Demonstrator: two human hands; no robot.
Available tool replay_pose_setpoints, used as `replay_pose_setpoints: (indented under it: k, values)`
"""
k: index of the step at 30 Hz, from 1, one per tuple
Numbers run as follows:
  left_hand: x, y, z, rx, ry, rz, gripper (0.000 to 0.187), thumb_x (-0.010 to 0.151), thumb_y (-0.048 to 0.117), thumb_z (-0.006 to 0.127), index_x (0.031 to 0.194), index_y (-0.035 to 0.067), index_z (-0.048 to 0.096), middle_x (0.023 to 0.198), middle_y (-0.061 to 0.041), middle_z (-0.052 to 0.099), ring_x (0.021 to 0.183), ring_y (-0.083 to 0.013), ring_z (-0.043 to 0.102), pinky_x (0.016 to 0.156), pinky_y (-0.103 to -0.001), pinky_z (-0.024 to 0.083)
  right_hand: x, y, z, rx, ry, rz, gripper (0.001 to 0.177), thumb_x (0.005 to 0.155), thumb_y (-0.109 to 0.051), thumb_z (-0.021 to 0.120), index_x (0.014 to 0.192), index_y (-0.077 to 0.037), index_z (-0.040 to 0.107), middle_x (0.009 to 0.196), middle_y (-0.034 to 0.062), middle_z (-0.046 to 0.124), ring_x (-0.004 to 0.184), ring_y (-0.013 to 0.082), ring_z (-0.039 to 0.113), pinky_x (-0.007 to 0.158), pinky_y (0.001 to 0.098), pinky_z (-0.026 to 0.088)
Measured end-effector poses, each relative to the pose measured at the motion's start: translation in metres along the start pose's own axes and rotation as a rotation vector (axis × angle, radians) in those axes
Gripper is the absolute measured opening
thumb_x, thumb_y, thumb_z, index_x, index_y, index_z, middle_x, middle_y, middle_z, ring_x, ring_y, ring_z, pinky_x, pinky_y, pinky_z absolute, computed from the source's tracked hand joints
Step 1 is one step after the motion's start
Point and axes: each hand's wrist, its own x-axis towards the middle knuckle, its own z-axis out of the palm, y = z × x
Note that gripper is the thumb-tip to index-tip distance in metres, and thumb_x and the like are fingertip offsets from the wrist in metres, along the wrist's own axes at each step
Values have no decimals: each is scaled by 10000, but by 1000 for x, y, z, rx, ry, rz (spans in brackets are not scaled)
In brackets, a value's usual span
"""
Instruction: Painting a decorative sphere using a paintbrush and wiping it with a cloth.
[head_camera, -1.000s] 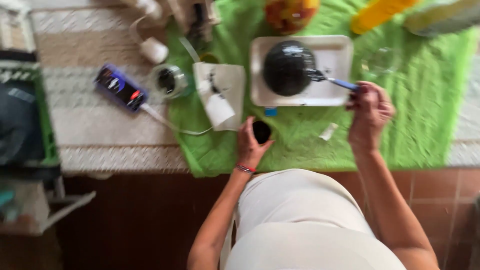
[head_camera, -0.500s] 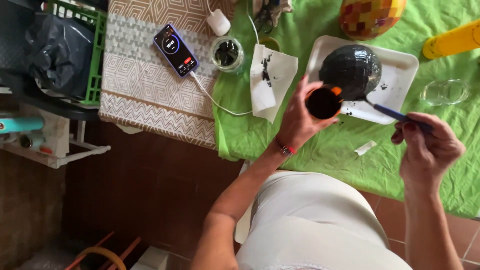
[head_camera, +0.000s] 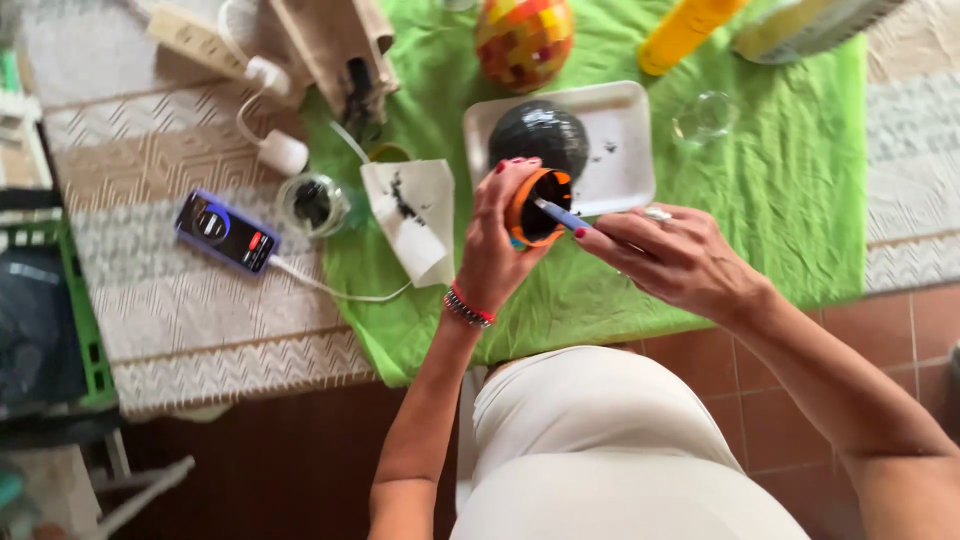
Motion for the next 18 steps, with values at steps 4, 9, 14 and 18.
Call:
replay_pose_setpoints:
  k: [4, 9, 14, 18]
  values:
    - [-1, -5, 1, -29, -37, 18, 979, 682, 0, 939, 1485, -47, 382, 1354, -170, 636, 1300, -411, 574, 1213, -479, 392, -11, -2, -6, -91, -25, 46, 273, 1016, 21, 488, 1112, -18, 740, 960, 134, 666, 627, 256, 630, 574, 360, 547]
    - [-2, -10, 6, -45, -48, 14, 1070, 693, -62, 898, 1561, -23, 274, 1394, -169, 611, 1341, -396, 540, 1220, -503, 371, -28, -20, 2, -10, -52, 192, 174, 927, 68, 610, 1039, 10, 729, 888, 148, 670, 562, 235, 614, 526, 362, 546]
    - [-8, -5, 16, -83, -60, 9, 1097, 666, -79, 886, 1565, -23, 259, 1392, -189, 599, 1342, -414, 525, 1228, -509, 351, -31, -24, 7, 2, 29, 244, 222, 955, 17, 613, 1126, -46, 740, 929, 90, 666, 541, 188, 578, 502, 325, 507]
    - [-10, -4, 19, -86, -94, 0, 1117, 673, -84, 881, 1582, -9, 237, 1398, -179, 596, 1367, -395, 507, 1239, -501, 333, -15, -17, -2, -119, -9, 230, 203, 968, 41, 625, 1111, -40, 744, 915, 89, 665, 525, 154, 542, 484, 299, 488]
